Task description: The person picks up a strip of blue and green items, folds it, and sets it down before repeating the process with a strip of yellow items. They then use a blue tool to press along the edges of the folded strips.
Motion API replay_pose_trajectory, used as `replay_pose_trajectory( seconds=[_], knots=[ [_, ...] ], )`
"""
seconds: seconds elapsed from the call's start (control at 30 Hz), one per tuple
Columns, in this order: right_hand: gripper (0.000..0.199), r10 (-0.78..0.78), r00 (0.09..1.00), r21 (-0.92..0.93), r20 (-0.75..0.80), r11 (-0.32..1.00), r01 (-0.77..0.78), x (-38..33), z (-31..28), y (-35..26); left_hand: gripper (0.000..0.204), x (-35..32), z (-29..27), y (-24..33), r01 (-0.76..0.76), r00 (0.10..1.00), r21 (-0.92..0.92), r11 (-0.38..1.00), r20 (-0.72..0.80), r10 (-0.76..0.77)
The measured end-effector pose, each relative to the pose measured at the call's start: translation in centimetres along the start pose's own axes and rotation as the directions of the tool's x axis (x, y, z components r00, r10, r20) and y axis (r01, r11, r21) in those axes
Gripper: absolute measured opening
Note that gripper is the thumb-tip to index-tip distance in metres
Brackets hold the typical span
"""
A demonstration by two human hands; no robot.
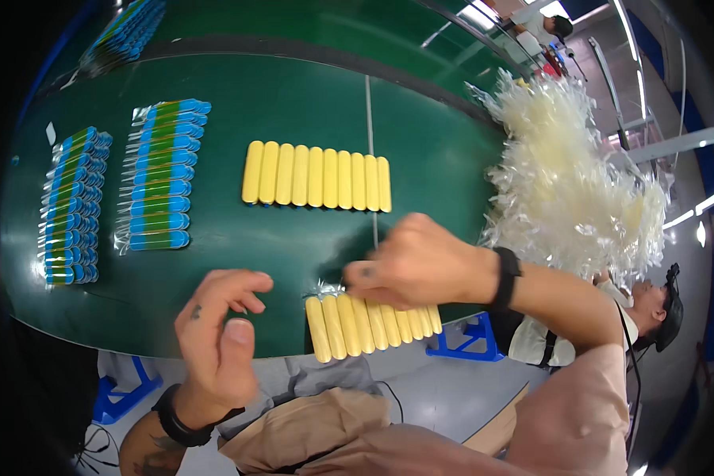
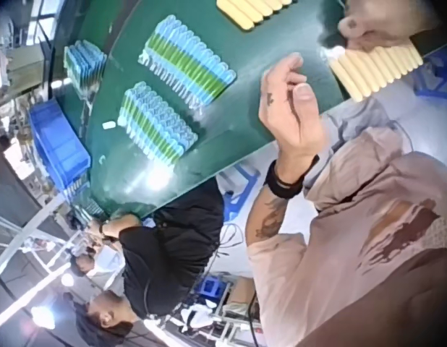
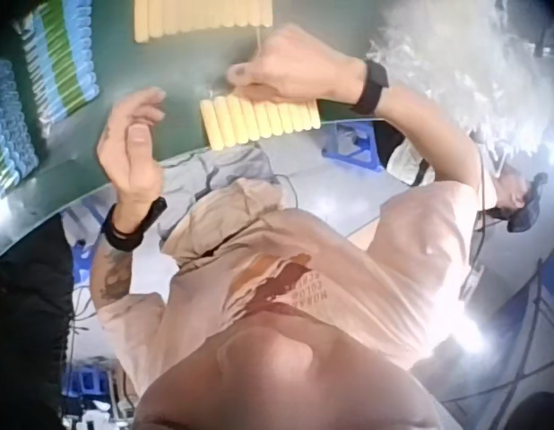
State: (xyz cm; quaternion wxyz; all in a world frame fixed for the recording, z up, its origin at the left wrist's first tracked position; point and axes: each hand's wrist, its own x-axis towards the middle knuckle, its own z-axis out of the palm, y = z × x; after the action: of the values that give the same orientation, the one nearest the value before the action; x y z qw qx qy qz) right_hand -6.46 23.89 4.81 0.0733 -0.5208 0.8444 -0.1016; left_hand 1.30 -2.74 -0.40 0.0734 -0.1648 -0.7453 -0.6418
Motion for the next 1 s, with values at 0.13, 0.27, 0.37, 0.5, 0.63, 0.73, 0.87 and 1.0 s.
replay_pose_trajectory(
  seconds=[0.13, 0.27, 0.37, 0.5, 0.63, 0.73, 0.87, 1.0],
  knots=[
    [0.021, -0.116, 0.987, 0.055, -0.115, 0.991, 0.123, 5.0, 2.0, -0.8, 0.045, -0.5, 0.2, -1.0, 0.143, 0.985, -0.088, 0.986, -0.088, -0.150],
    [0.023, -0.058, 0.993, -0.022, -0.104, 0.998, 0.056, 2.4, 1.3, -0.4, 0.031, -0.5, -0.2, -0.9, 0.164, 0.977, -0.136, 0.977, -0.115, -0.180],
    [0.034, 0.064, 0.989, 0.049, -0.134, 0.997, -0.058, -4.7, 1.2, 0.9, 0.028, -0.9, -0.7, -0.5, 0.173, 0.985, -0.038, 0.984, 0.033, -0.171],
    [0.031, 0.276, 0.959, -0.061, -0.070, 0.958, -0.280, -12.9, 0.3, 1.4, 0.043, 0.4, 0.5, 1.3, -0.219, 0.946, 0.296, 0.930, 0.296, 0.128],
    [0.035, 0.359, 0.927, -0.141, -0.110, 0.917, -0.372, -14.5, 0.3, 0.1, 0.047, 0.4, 1.6, 2.2, -0.348, 0.889, 0.462, 0.816, 0.439, 0.130],
    [0.031, 0.343, 0.902, -0.253, -0.262, 0.877, -0.407, -14.1, 0.3, -1.3, 0.043, 1.6, 2.1, 1.1, -0.315, 0.893, 0.363, 0.877, 0.425, 0.145],
    [0.021, 0.336, 0.896, -0.344, -0.292, 0.837, -0.425, -11.9, 0.1, -1.3, 0.025, 4.0, 2.7, 1.3, 0.113, 0.953, 0.116, 0.987, 0.268, -0.141],
    [0.017, 0.319, 0.897, -0.329, -0.307, 0.849, -0.414, -9.4, -1.9, 0.7, 0.018, 3.2, 3.4, 0.0, 0.161, 0.970, 0.083, 0.984, 0.172, -0.173]
  ],
)
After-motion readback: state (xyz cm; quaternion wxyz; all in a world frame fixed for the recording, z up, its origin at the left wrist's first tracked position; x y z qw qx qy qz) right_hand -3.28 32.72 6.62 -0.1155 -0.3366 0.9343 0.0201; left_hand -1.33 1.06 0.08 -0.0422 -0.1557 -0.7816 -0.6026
